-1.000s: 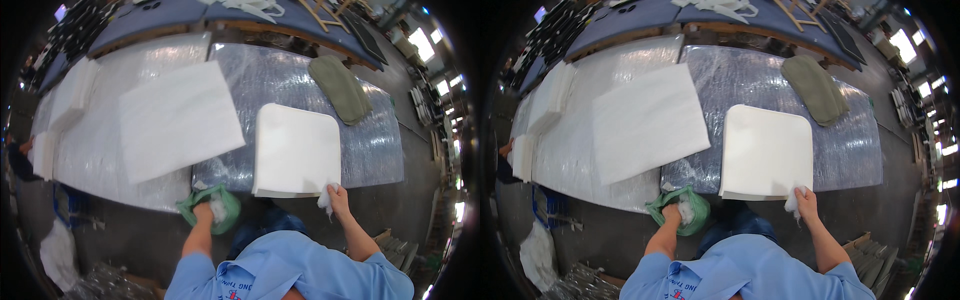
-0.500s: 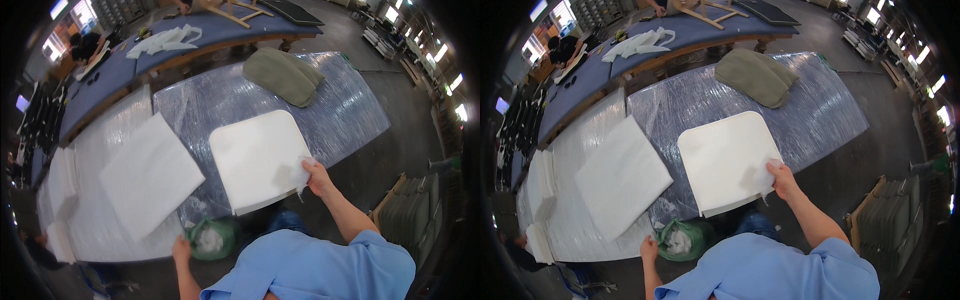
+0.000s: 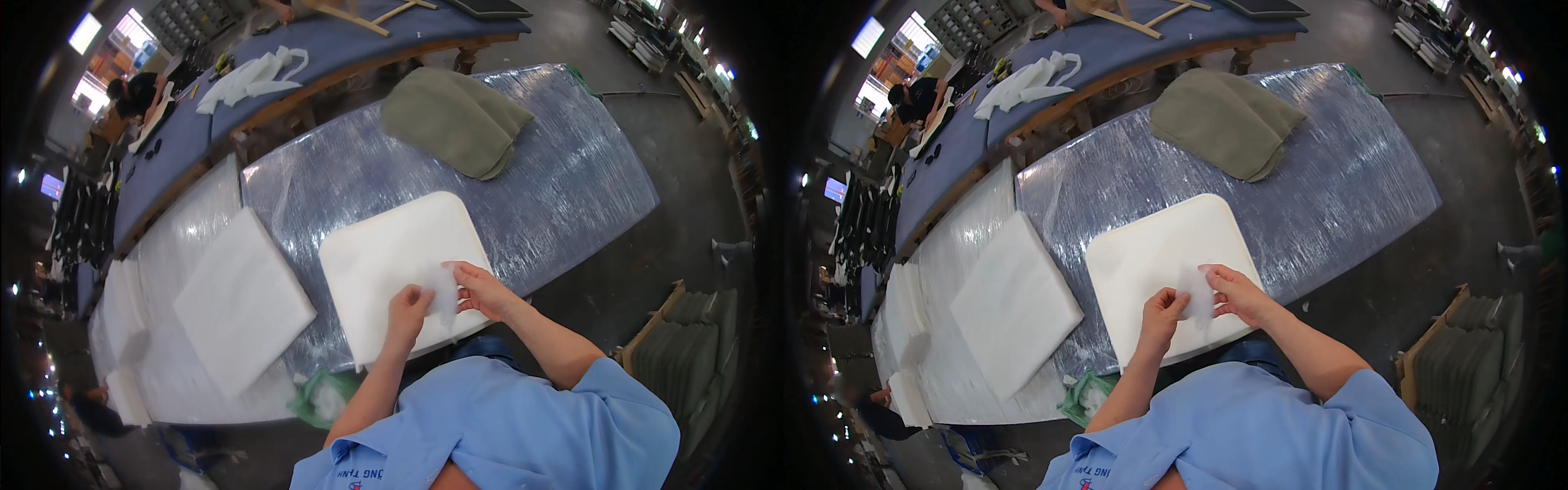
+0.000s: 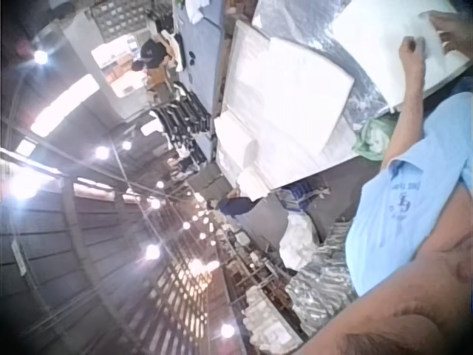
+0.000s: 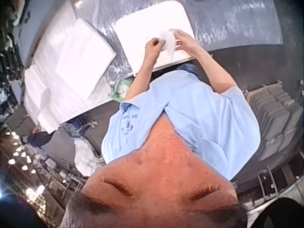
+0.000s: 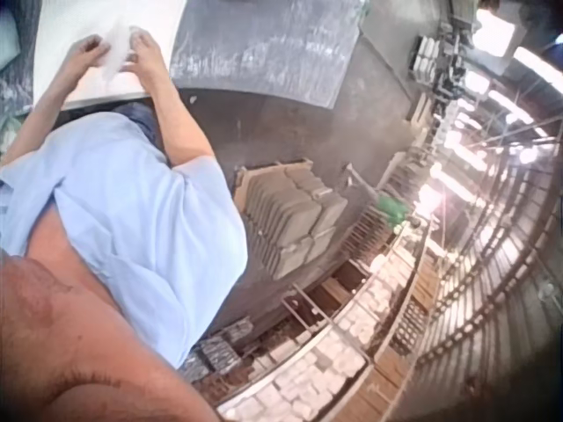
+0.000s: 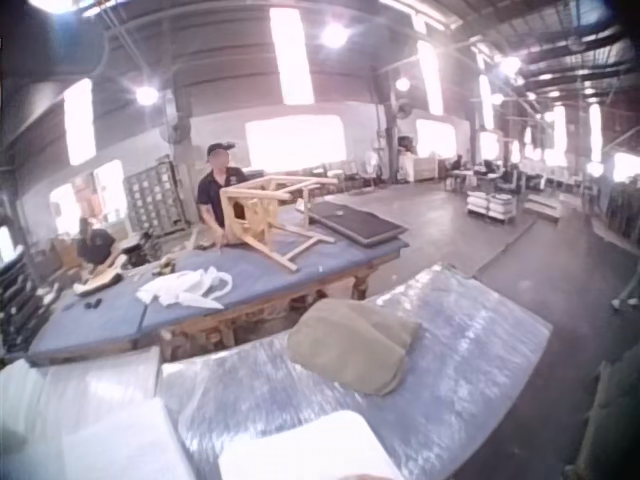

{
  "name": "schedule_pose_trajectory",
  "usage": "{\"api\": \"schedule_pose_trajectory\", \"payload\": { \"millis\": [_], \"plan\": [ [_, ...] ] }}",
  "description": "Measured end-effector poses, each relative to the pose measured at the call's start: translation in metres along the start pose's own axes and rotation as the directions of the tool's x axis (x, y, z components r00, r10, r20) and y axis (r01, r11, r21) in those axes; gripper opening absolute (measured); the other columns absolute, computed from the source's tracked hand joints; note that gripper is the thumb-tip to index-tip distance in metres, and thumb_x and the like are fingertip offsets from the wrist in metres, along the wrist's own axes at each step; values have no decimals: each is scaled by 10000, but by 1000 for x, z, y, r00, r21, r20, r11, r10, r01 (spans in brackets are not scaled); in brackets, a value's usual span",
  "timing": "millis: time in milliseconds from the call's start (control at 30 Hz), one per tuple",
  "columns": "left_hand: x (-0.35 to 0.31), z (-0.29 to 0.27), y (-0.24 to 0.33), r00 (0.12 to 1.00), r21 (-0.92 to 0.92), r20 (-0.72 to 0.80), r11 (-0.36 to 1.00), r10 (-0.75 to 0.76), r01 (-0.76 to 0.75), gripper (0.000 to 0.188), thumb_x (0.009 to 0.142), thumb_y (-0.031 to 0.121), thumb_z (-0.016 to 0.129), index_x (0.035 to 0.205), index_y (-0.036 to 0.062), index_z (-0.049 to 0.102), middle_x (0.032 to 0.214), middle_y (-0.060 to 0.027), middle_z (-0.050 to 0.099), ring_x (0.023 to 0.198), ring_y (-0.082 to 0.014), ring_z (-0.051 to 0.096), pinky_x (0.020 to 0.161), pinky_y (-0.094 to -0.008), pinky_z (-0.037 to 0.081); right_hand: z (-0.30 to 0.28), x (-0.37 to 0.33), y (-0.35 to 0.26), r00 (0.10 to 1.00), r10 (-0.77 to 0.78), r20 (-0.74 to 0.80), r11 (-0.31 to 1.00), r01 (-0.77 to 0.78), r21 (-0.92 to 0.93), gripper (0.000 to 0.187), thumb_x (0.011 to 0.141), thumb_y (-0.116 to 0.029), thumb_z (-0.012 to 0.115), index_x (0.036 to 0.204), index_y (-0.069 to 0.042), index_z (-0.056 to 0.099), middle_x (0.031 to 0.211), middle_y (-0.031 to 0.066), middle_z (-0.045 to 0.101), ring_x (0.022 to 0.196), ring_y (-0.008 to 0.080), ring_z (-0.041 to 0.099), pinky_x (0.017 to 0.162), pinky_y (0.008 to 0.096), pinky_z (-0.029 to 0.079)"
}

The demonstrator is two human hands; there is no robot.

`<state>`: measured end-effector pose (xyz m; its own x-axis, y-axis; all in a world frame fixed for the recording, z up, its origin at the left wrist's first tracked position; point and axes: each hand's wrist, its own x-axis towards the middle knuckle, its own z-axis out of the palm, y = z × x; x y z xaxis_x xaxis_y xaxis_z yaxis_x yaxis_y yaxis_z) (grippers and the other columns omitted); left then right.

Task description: The person repeatedly picks up white foam sheets, places them on a table, and wraps them with a translucent sheet. They smooth the wrapping and stack the finished items. The process is repeated multiple times throughout the clip.

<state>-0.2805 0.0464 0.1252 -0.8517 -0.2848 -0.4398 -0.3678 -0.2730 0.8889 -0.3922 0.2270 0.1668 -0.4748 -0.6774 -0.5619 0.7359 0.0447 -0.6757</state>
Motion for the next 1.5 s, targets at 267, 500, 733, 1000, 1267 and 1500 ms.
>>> {"api": "schedule_pose_trajectory", "payload": {
  "millis": [267,500,733,1000,1267,1500],
  "plan": [
    [49,52,19,989,-73,5,986,-151,151,137,989,164,694,997,34,649,913,-48,696,788,-144,684,706,-333,598,-86,47,-11,995,-4,-101,961,-24,-274,343,930,-255,764,1183,-68,627,955,25,678,805,123,650,652,292,551],
    [77,51,16,971,-111,-48,967,-235,229,168,992,170,692,1073,36,631,972,-83,714,815,-175,708,709,-349,617,-88,66,-24,972,-89,-216,990,63,-124,236,925,-208,763,1056,-26,691,864,25,676,764,131,648,634,288,533],
    [131,63,20,964,-18,59,965,-259,261,187,982,198,709,1093,57,655,965,-50,707,798,-156,686,674,-308,576,-102,99,-21,970,-44,-239,985,1,-174,214,916,-183,768,1071,-49,706,862,15,675,738,130,638,621,292,523],
    [212,51,17,997,139,-50,988,-67,73,129,969,175,705,930,54,683,809,-4,662,678,-97,601,591,-277,512,-110,148,-44,860,-239,-452,948,105,-302,180,865,-171,800,836,-63,659,739,15,656,644,106,599,552,279,462],
    [274,55,23,955,641,-127,757,267,-126,148,936,161,695,1014,36,688,896,-102,697,792,-215,661,717,-377,536,-112,210,-44,579,-615,-536,612,-79,-787,328,804,-316,796,813,-27,643,754,123,636,738,306,618,706,445,480],
    [253,64,6,789,842,279,256,547,-475,431,957,187,625,1367,69,569,1428,-158,553,1336,-376,490,1110,-508,379,-120,219,-32,548,-618,-564,616,-109,-780,305,813,-311,794,824,-41,653,841,134,636,818,350,625,734,465,482]
  ]
}}
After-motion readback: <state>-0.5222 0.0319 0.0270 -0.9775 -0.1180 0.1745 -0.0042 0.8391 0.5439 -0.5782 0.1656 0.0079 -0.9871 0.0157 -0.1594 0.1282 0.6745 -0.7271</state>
